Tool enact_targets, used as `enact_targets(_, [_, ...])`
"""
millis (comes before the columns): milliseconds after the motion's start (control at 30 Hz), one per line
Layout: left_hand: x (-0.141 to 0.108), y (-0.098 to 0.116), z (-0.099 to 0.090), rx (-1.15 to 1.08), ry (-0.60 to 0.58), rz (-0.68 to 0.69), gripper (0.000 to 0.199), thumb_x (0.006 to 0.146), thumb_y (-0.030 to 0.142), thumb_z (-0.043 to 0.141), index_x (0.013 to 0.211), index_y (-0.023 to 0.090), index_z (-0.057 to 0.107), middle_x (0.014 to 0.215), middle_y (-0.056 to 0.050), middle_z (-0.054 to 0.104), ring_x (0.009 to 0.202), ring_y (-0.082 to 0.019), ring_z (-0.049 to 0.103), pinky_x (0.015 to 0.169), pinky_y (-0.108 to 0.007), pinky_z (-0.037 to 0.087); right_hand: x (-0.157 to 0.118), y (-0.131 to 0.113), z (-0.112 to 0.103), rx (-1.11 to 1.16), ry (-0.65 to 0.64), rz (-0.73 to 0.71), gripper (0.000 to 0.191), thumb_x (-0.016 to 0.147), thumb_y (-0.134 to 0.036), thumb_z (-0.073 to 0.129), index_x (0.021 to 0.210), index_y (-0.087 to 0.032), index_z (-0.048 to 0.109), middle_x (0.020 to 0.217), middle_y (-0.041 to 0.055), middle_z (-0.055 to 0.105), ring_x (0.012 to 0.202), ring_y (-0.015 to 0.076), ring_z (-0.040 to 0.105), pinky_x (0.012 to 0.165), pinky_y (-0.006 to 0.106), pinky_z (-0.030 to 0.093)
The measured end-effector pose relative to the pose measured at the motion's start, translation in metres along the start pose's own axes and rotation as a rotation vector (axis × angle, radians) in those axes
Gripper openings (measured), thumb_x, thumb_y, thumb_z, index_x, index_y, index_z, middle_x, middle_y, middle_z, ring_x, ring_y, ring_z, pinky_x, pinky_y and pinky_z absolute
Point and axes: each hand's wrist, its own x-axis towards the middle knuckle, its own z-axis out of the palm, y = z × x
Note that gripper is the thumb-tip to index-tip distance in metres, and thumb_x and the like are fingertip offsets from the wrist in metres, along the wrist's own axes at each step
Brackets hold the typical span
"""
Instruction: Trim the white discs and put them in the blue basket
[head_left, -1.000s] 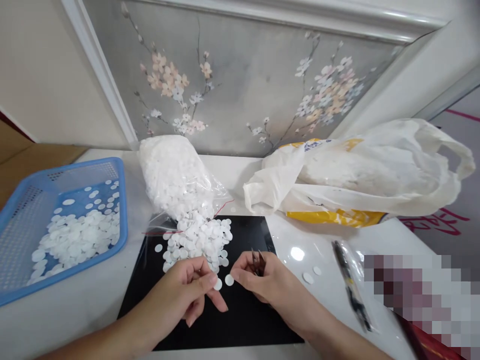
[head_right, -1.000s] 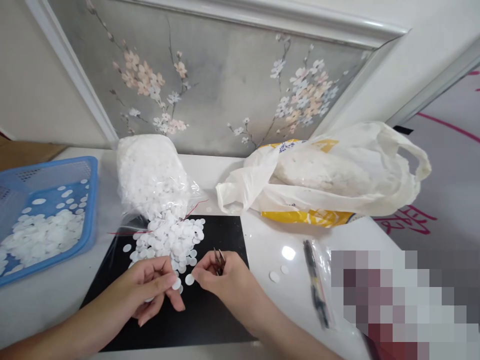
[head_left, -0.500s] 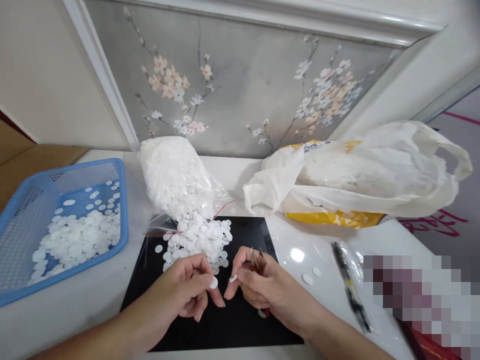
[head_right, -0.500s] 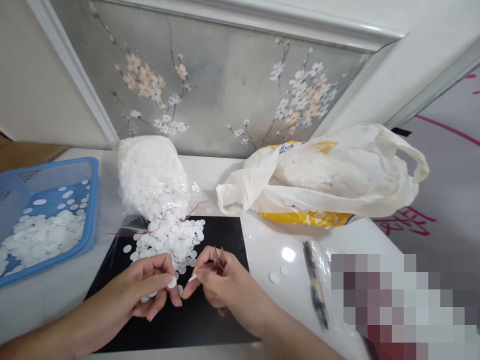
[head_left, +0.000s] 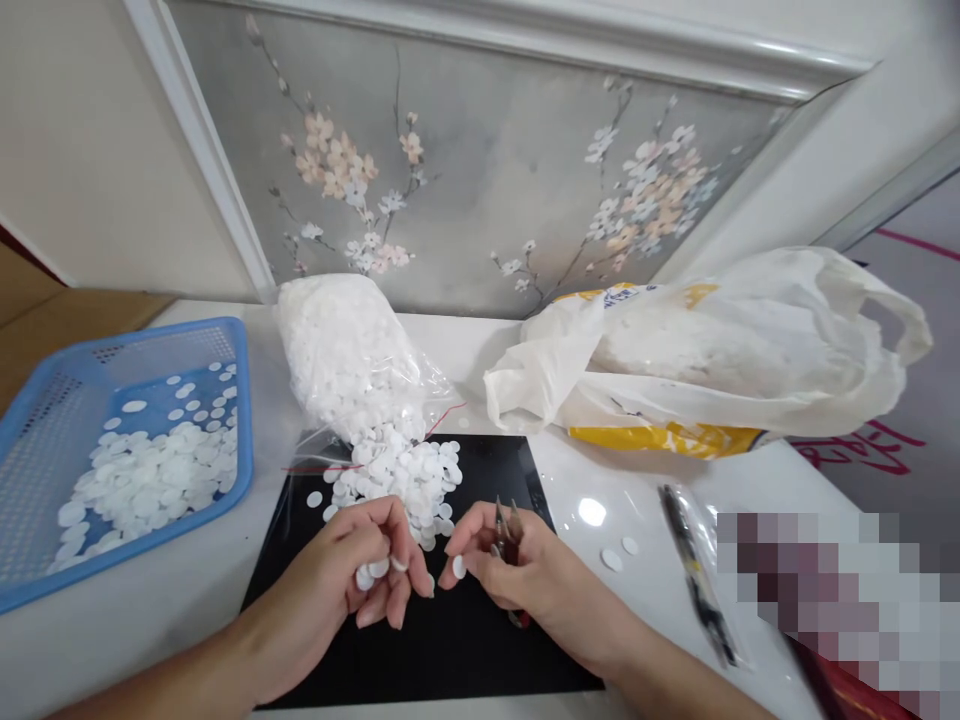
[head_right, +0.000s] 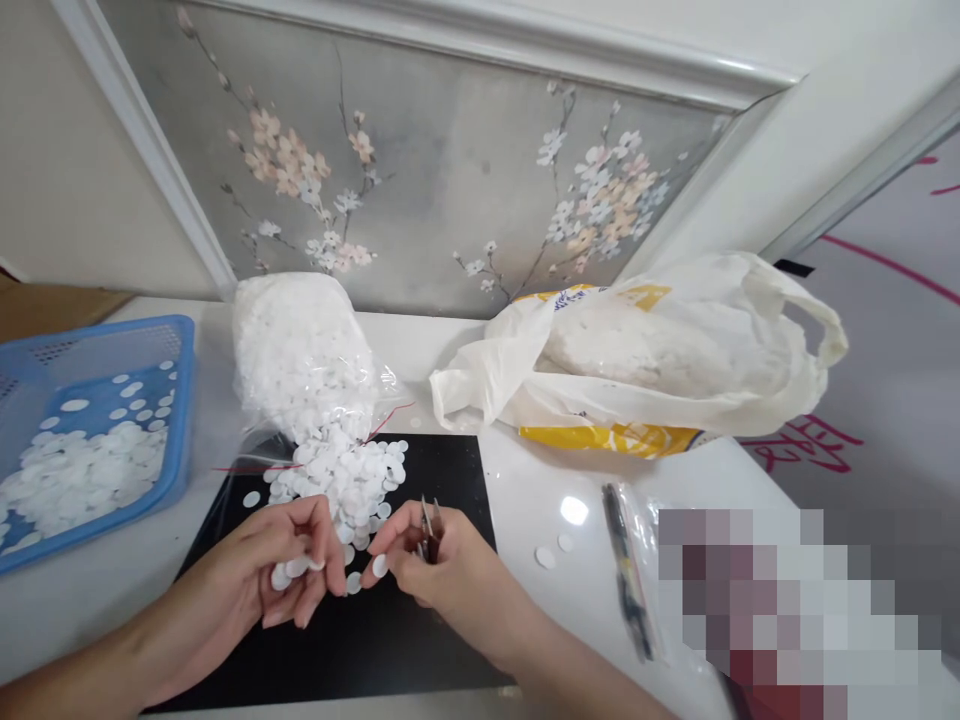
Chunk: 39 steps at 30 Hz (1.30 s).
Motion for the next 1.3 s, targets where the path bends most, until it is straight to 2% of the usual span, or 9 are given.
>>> enact_targets(133, [0.002,0.003,-0.008,0.055,0.111,0.085,0.050,0.092,0.041,0.042,0.048,0.021,0.030,0.046,0.004,0.044,0.044,-0.009,0.031,0.047,-0.026,0.020,0.003,-0.003,-0.004,0.008,0.073,-0.058,0.027,0.091,-0.042,0.051,0.077,-0.020,0.048,0.064,-0.0045,0.054,0.046,0.0064,0.029,0.043,0.021,0.023])
enact_targets(233, [0.005,0.006,-0.015,0.206,0.153,0.135,0.047,0.094,0.049,0.041,0.056,0.021,0.042,0.043,0.009,0.029,0.045,-0.010,0.024,0.049,-0.026,0.022,0.007,-0.002,-0.005,-0.306,0.178,-0.164,0.017,0.094,-0.034,0.050,0.083,-0.021,0.053,0.062,-0.0054,0.050,0.052,0.0104,0.043,0.050,0.023,0.033])
enact_targets(367, [0.005,0.008,-0.021,0.486,0.094,0.094,0.028,0.096,0.043,0.034,0.095,0.025,0.055,0.053,0.009,0.039,0.052,-0.013,0.032,0.053,-0.025,0.027,0.011,0.007,0.001,-0.850,0.260,-0.320,0.013,0.092,-0.017,0.051,0.093,-0.022,0.062,0.081,0.0010,0.066,0.069,0.0166,0.060,0.061,0.026,0.040])
enact_targets(467, [0.002,0.009,-0.020,0.821,0.142,0.115,0.029,0.097,0.040,0.031,0.092,0.027,0.056,0.057,0.007,0.039,0.055,-0.014,0.039,0.055,-0.026,0.027,0.012,0.016,0.004,-1.165,0.286,-0.430,0.014,0.086,-0.009,0.057,0.088,-0.020,0.065,0.076,0.0022,0.068,0.065,0.0180,0.062,0.056,0.025,0.038])
enact_targets(567, [0.001,0.008,-0.019,1.240,0.199,0.166,0.014,0.093,0.034,0.047,0.091,0.028,0.060,0.063,0.006,0.056,0.062,-0.017,0.054,0.058,-0.027,0.029,0.011,0.023,0.002,-1.273,0.321,-0.559,0.021,0.085,-0.005,0.054,0.082,-0.020,0.067,0.066,0.0010,0.066,0.058,0.0165,0.060,0.051,0.025,0.034])
enact_targets(733, [0.003,-0.003,-0.019,1.530,0.180,0.269,0.006,0.087,0.023,0.060,0.093,0.024,0.063,0.087,0.000,0.073,0.079,-0.023,0.067,0.062,-0.028,0.033,0.006,0.023,-0.002,-1.034,0.319,-0.588,0.019,0.089,-0.012,0.052,0.083,-0.018,0.069,0.068,0.0008,0.065,0.052,0.0120,0.053,0.051,0.023,0.036])
enact_targets(967, [0.003,-0.010,-0.018,1.632,0.188,0.440,0.011,0.089,0.022,0.057,0.082,0.021,0.065,0.078,-0.001,0.072,0.072,-0.021,0.067,0.059,-0.028,0.039,-0.006,0.000,-0.003,-0.470,0.373,-0.250,0.023,0.089,-0.039,0.054,0.078,-0.020,0.062,0.053,-0.0071,0.037,0.049,0.0106,0.035,0.047,0.023,0.028])
enact_targets(1100, [0.002,-0.007,-0.019,1.641,0.169,0.447,0.009,0.086,0.016,0.061,0.084,0.021,0.068,0.079,-0.001,0.073,0.072,-0.021,0.068,0.059,-0.028,0.040,-0.001,-0.002,-0.005,-0.209,0.208,-0.096,0.026,0.090,-0.043,0.054,0.077,-0.021,0.051,0.044,-0.0092,0.044,0.043,0.0079,0.032,0.045,0.021,0.026])
enact_targets(1300, [0.001,-0.004,-0.019,1.545,0.207,0.415,0.006,0.087,0.019,0.060,0.083,0.020,0.065,0.078,0.001,0.072,0.071,-0.019,0.067,0.060,-0.026,0.039,0.005,0.004,-0.004,0.242,-0.003,0.050,0.035,0.084,-0.051,0.062,0.077,-0.022,0.044,0.050,-0.0057,0.062,0.033,0.0025,0.016,0.035,0.020,0.007])
